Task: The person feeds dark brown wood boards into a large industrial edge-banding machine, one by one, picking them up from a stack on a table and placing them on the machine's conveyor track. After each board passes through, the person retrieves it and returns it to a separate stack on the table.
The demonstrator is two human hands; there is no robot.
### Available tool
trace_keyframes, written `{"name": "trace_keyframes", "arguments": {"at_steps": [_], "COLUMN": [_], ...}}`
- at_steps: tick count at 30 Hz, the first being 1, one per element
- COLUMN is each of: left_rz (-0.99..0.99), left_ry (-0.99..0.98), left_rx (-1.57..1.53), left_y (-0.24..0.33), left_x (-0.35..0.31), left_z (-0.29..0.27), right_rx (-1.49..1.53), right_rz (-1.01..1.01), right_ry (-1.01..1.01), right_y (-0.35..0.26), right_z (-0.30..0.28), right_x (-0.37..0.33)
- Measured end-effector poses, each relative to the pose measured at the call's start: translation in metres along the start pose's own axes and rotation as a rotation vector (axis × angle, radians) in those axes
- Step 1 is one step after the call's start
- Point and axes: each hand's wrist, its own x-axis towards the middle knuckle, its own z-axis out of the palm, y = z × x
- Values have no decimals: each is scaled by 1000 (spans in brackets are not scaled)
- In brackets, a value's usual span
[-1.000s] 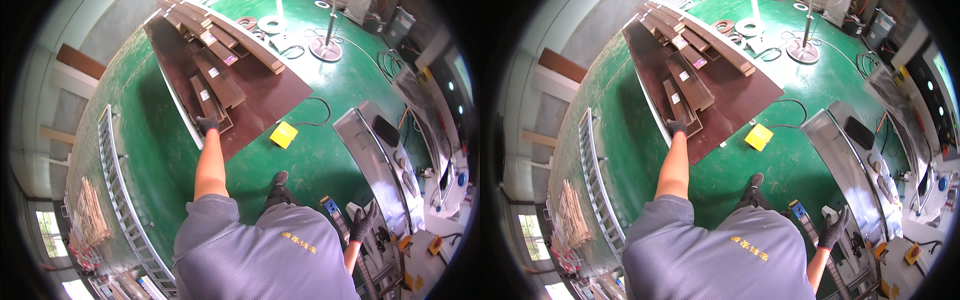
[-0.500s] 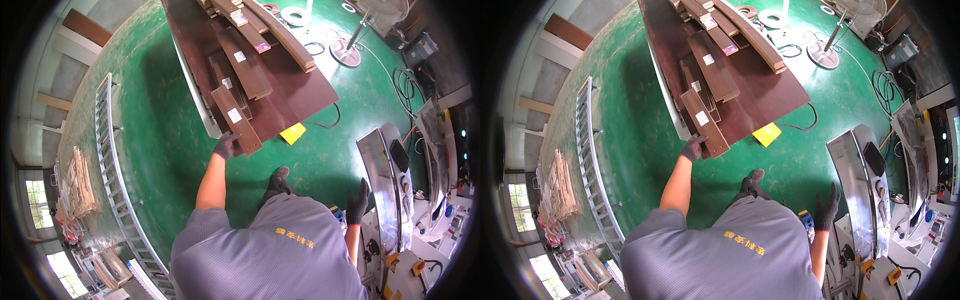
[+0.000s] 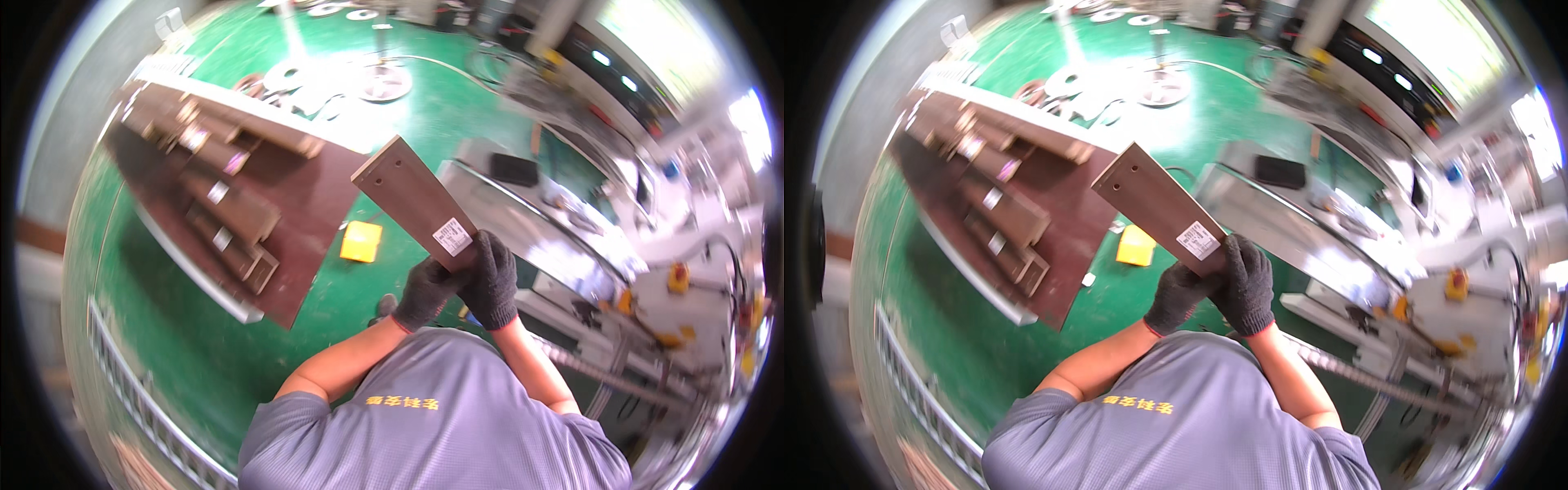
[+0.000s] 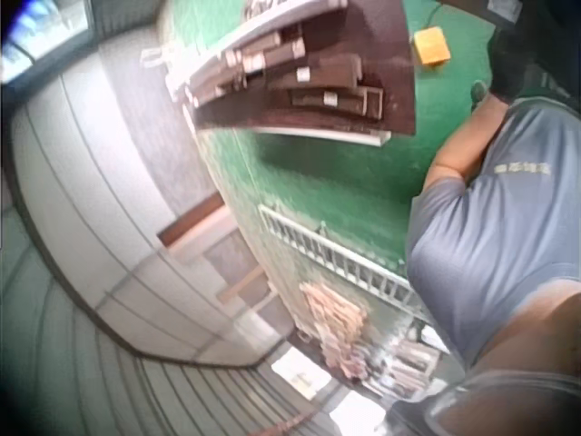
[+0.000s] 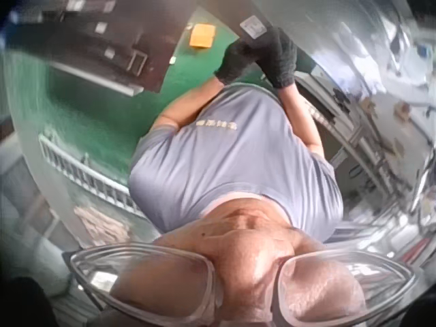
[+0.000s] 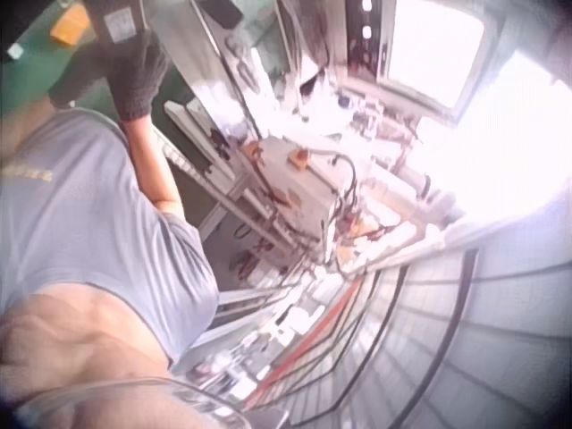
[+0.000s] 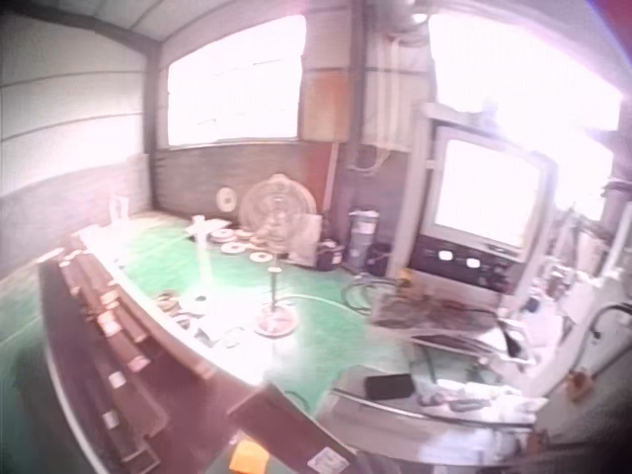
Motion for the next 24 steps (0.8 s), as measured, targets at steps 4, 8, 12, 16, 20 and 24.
{"name": "trace_keyframes", "arguments": {"at_steps": [4,8,12,16,20,24], "left_rz": [-146,-276,-226,-211,-153,-190], "left_ry": [-293,-500,-636,-772,-796,-778], "left_rx": [-199,-125,161,389,395,316], "left_y": [-13,-67,-99,-115,-141,-179], "left_x": [34,44,21,21,18,14], "left_z": [54,142,236,304,347,375], "right_rx": [-113,-211,-427,-439,-414,-376], "right_rz": [314,589,973,1145,1150,1132], "right_ry": [1,50,100,192,226,199], "right_y": [36,73,100,137,176,195], "right_z": [-51,-76,-90,-107,-125,-149], "right_x": [-62,-161,-238,-268,-281,-282]}}
